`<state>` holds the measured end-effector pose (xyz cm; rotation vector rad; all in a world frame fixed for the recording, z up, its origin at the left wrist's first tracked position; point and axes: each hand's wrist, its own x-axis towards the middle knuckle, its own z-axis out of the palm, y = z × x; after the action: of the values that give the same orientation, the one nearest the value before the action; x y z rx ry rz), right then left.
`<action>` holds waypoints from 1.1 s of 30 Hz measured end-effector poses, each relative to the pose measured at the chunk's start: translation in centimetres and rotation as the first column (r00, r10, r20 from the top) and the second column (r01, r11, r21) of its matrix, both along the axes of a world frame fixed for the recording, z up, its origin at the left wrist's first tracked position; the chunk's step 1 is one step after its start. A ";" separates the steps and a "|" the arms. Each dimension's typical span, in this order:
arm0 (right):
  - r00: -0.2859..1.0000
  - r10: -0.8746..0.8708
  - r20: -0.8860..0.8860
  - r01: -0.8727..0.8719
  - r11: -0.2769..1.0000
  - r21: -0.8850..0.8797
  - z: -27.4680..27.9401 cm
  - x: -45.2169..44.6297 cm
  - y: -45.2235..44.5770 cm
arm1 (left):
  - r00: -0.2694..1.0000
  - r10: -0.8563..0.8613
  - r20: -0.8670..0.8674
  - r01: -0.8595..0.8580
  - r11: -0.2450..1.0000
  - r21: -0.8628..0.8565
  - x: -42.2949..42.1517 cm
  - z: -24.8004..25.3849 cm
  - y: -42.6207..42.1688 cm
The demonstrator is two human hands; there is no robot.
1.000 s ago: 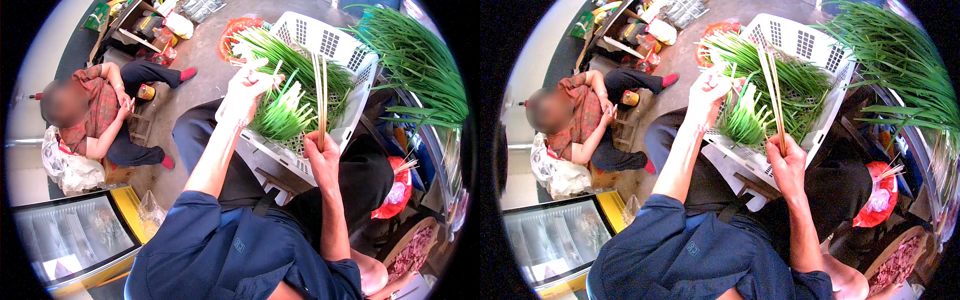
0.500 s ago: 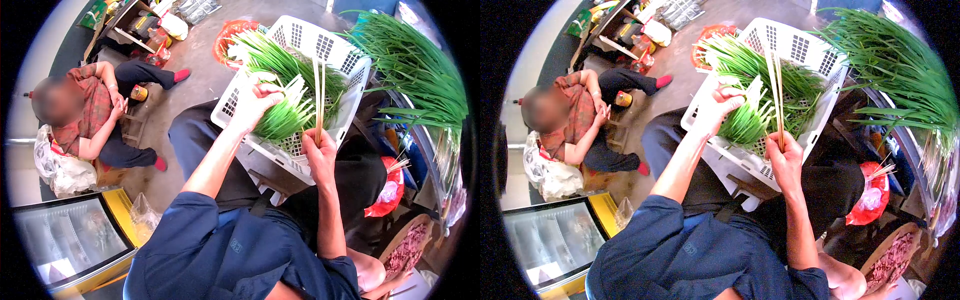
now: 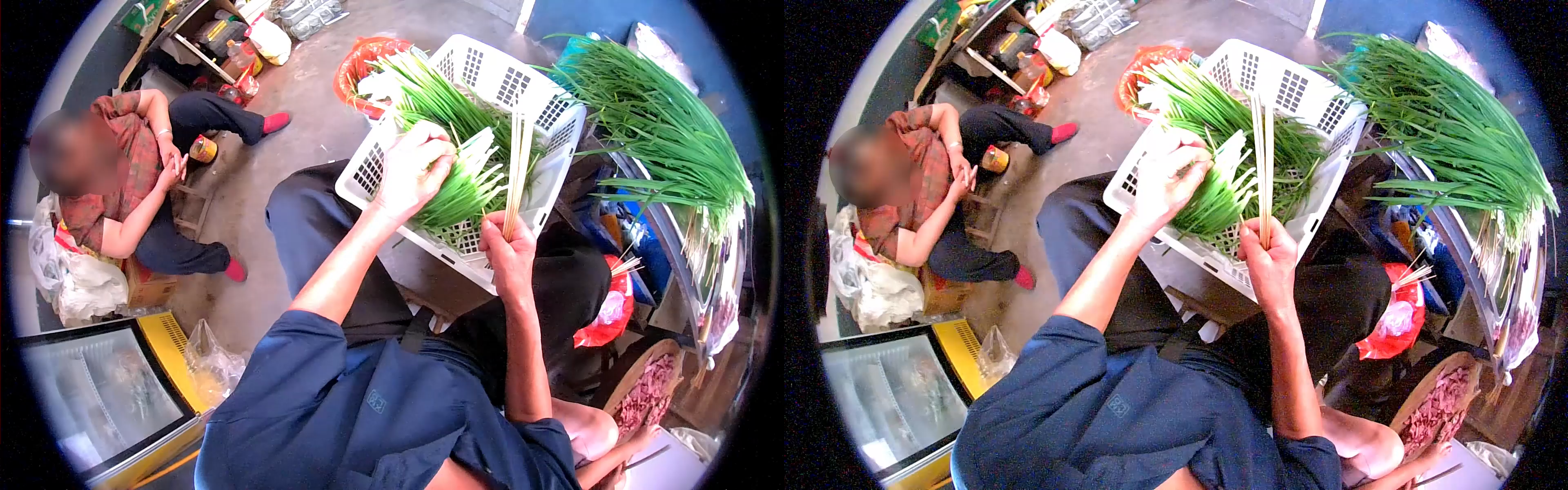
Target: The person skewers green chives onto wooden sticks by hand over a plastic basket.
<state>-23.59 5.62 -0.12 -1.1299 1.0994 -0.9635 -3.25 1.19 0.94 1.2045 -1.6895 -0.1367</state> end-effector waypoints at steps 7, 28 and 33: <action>0.998 -0.055 -0.042 0.053 0.997 -0.049 0.1 0.5 0.1 | 0.998 0.062 -0.030 -0.063 0.997 -0.053 1.0 -0.5 0.7; 0.952 0.079 0.297 -0.090 0.996 0.024 7.9 -2.2 -0.2 | 0.517 -0.430 -0.740 0.839 0.426 0.339 0.8 2.9 -0.6; 0.932 -0.112 0.346 0.068 0.989 0.135 8.7 -3.2 -1.3 | 0.347 -0.336 -0.875 0.935 0.056 0.350 -2.1 0.1 0.6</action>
<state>-26.82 4.35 8.59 -0.7748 0.9075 -1.1074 -5.31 1.78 0.99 0.5955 -1.3962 -2.0878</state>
